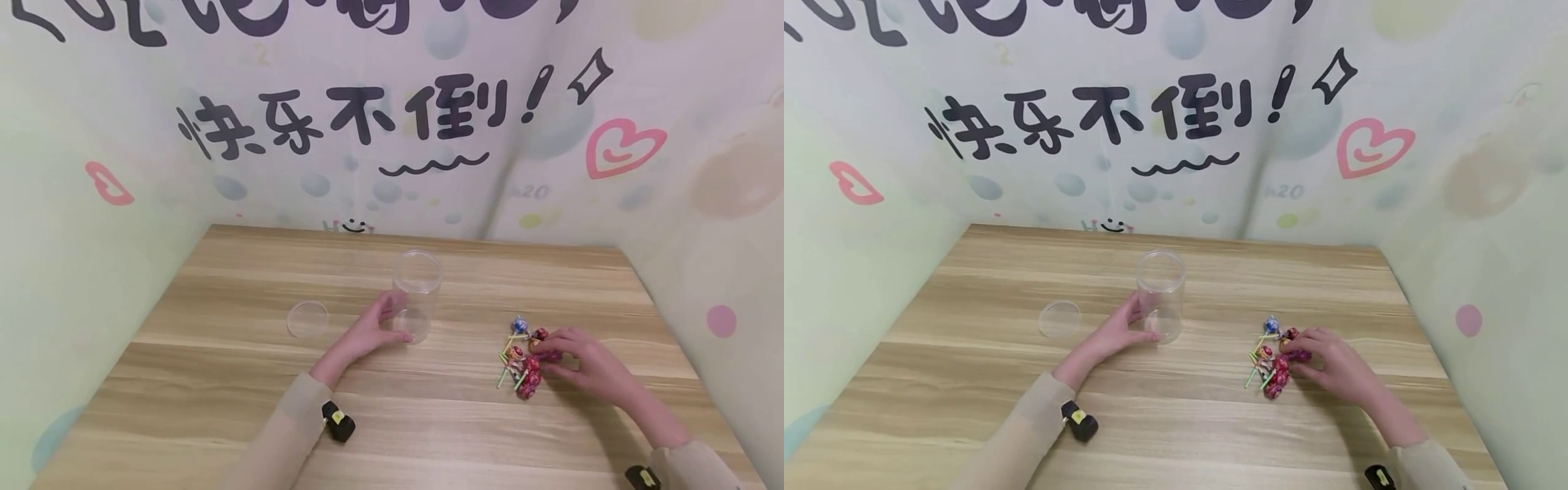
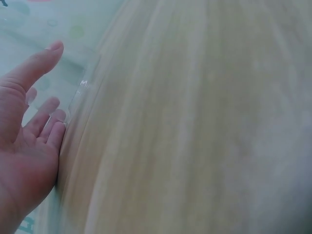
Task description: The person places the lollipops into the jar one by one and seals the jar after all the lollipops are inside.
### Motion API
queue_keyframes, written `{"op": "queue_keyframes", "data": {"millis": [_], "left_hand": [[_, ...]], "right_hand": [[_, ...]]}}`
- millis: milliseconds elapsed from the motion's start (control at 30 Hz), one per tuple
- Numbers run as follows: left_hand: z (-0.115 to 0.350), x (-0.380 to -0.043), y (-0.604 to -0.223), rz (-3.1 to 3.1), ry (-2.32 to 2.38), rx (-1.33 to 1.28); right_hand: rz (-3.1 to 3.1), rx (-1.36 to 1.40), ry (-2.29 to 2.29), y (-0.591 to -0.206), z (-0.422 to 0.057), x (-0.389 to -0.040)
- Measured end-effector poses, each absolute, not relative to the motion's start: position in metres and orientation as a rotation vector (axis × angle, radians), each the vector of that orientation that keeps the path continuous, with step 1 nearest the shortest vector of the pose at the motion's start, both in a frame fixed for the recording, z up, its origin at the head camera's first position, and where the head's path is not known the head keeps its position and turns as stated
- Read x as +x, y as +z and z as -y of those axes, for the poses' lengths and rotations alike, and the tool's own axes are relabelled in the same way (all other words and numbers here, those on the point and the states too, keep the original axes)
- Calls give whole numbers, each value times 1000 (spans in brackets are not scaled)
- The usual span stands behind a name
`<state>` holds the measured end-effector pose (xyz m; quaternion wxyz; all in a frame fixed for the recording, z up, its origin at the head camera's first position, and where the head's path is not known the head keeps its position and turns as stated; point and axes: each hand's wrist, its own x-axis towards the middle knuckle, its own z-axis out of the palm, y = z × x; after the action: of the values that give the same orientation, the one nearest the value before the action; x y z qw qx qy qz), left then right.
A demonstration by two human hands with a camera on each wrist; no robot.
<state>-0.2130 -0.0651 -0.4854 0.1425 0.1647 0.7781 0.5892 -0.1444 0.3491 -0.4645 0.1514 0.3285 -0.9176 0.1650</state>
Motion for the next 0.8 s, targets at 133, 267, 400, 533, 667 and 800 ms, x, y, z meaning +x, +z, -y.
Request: {"op": "queue_keyframes", "data": {"millis": [133,267,400,533,667,800], "left_hand": [[65,-213,-486,-2246,1694,457],[64,-213,-487,-2244,1686,449],[64,-212,-486,-2249,1674,440],[64,-210,-484,-2257,1666,424],[63,-209,-484,-2263,1671,433],[62,-209,-483,-2261,1667,422]], "right_hand": [[2636,953,449,-464,-350,-145],[2641,954,419,-463,-350,-146],[2662,941,380,-464,-350,-146],[2692,926,330,-464,-349,-148],[2713,926,312,-463,-349,-150],[2698,954,330,-459,-348,-152]]}}
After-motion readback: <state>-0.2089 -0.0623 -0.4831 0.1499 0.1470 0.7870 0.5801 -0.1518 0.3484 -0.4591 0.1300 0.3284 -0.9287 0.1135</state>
